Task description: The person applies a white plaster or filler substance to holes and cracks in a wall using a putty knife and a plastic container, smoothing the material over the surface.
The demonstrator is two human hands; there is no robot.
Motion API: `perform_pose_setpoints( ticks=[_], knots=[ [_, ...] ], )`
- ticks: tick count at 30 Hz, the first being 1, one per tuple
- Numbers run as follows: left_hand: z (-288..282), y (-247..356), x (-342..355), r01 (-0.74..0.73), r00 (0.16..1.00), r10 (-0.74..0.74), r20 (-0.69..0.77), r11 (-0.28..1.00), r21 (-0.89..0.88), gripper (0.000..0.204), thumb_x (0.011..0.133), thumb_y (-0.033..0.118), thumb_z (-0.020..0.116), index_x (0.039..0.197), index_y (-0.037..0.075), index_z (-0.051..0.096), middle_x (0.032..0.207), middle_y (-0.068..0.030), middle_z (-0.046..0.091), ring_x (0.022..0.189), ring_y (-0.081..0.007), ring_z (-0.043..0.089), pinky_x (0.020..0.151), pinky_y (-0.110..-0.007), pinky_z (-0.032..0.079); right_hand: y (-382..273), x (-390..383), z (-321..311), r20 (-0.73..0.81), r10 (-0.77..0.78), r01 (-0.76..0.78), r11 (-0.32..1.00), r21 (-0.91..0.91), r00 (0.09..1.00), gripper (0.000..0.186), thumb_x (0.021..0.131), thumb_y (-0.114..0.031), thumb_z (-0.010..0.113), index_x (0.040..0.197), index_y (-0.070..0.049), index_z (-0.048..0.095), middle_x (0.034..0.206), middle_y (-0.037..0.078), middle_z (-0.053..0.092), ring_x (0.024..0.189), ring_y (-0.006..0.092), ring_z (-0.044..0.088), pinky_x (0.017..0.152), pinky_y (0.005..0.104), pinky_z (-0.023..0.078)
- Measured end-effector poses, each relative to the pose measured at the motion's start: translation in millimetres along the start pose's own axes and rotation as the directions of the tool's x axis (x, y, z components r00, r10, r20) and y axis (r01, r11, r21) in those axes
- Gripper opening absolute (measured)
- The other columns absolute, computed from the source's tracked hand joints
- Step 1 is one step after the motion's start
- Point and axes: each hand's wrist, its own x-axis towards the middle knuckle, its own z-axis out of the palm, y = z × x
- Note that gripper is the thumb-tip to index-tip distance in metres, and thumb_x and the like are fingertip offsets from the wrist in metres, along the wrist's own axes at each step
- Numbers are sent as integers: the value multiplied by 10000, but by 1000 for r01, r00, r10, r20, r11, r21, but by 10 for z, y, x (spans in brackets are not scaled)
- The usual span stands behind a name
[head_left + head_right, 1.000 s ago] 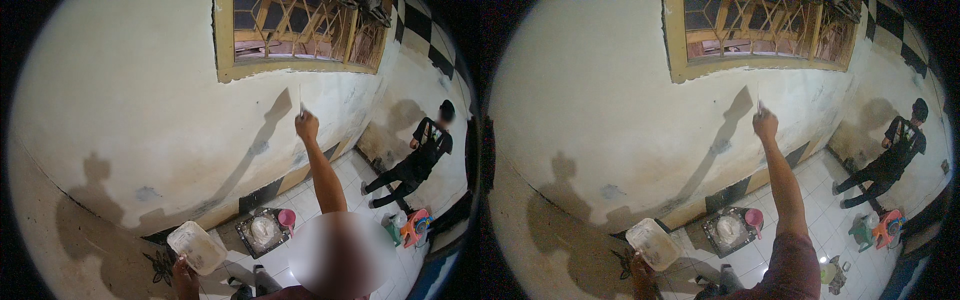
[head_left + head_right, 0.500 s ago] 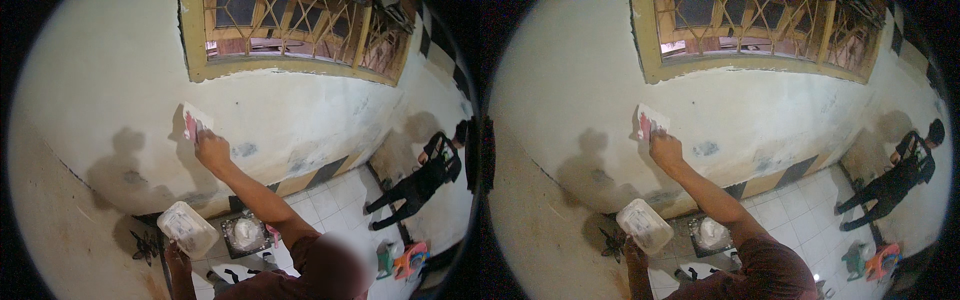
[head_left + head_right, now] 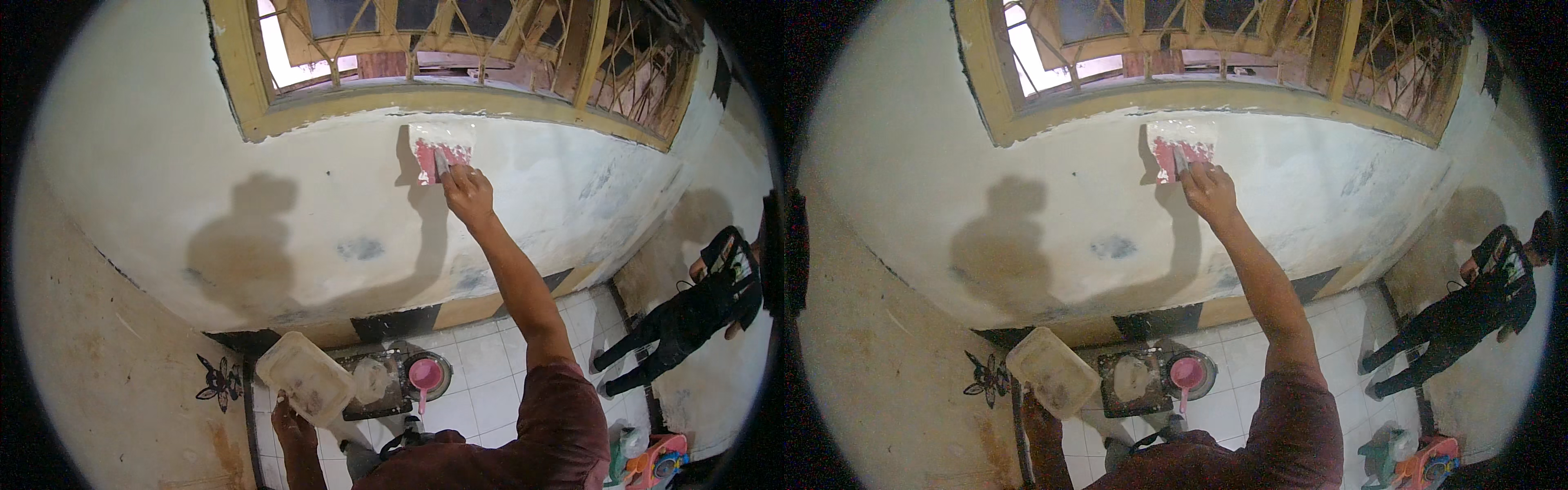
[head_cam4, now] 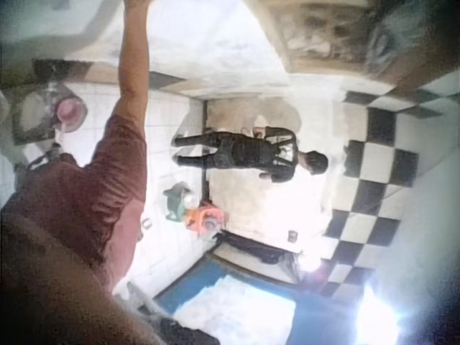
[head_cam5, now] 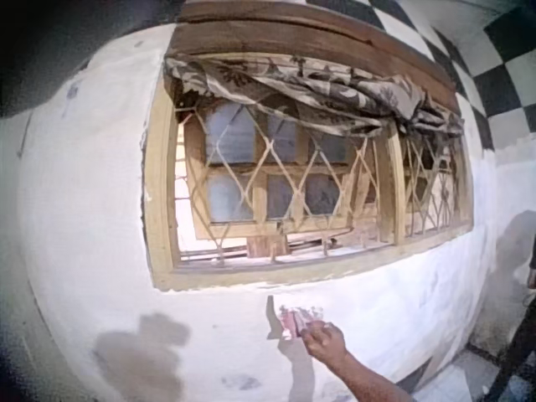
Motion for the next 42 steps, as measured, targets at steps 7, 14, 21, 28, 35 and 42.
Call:
perform_pose_setpoints(
  ticks=[7, 14, 21, 28, 35, 42],
  knots=[
    [241, -46, -125, 24, 998, -23, -50, 1000, 18, 533, 872, 305, 576, 1248, -48, 442, 1170, -161, 556, 1074, -289, 566, 911, -451, 489, 229, -711, 190, 143, -138, 133, 990, 47, 980, 82, 642, -88, 619, 712, -97, 576, 759, 33, 539, 670, 184, 580, 574, 310, 510],
    [305, -229, -90, 79, 997, -79, -16, 996, 43, 531, 877, 301, 567, 1249, -55, 436, 1185, -161, 549, 1080, -286, 565, 920, -451, 487, 507, -224, -73, 46, -29, 28, 999, 25, 999, 101, 631, -74, 622, 724, -93, 586, 710, 34, 511, 633, 195, 577, 567, 327, 510],
    [242, -210, -50, 78, 996, -77, -35, 996, 43, 521, 893, 294, 538, 1254, -64, 422, 1198, -172, 542, 1131, -292, 534, 954, -463, 460, 609, -779, -17, 200, 3, -9, 1000, 26, 980, 125, 628, -67, 630, 750, -86, 612, 773, 34, 560, 758, 204, 635, 607, 322, 518],
    [664, -190, -127, 58, 998, -57, -16, 997, 51, 501, 897, 265, 545, 1256, -61, 421, 1167, -177, 557, 1079, -295, 567, 921, -456, 491, 989, -843, 94, 93, 1, -8, 997, 77, 996, 133, 623, -59, 617, 747, -99, 592, 697, 33, 498, 638, 204, 565, 560, 333, 480],
    [815, -185, -192, 57, 998, -58, 4, 993, 99, 482, 905, 269, 545, 1250, -48, 430, 1164, -170, 558, 1076, -290, 567, 906, -452, 499, 1174, -653, -242, 69, 43, -40, 999, -36, 997, 86, 673, -113, 616, 754, -122, 589, 769, 28, 561, 712, 207, 605, 582, 336, 505],
    [677, -279, -92, 84, 995, -87, 39, 994, 70, 478, 917, 295, 530, 1237, -48, 440, 1158, -168, 559, 1067, -290, 570, 901, -444, 497, 976, -1301, -224, 172, 215, -236, 966, 108, 961, 104, 669, -56, 629, 762, -91, 600, 758, 91, 602, 686, 270, 612, 601, 389, 498]
  ],
)
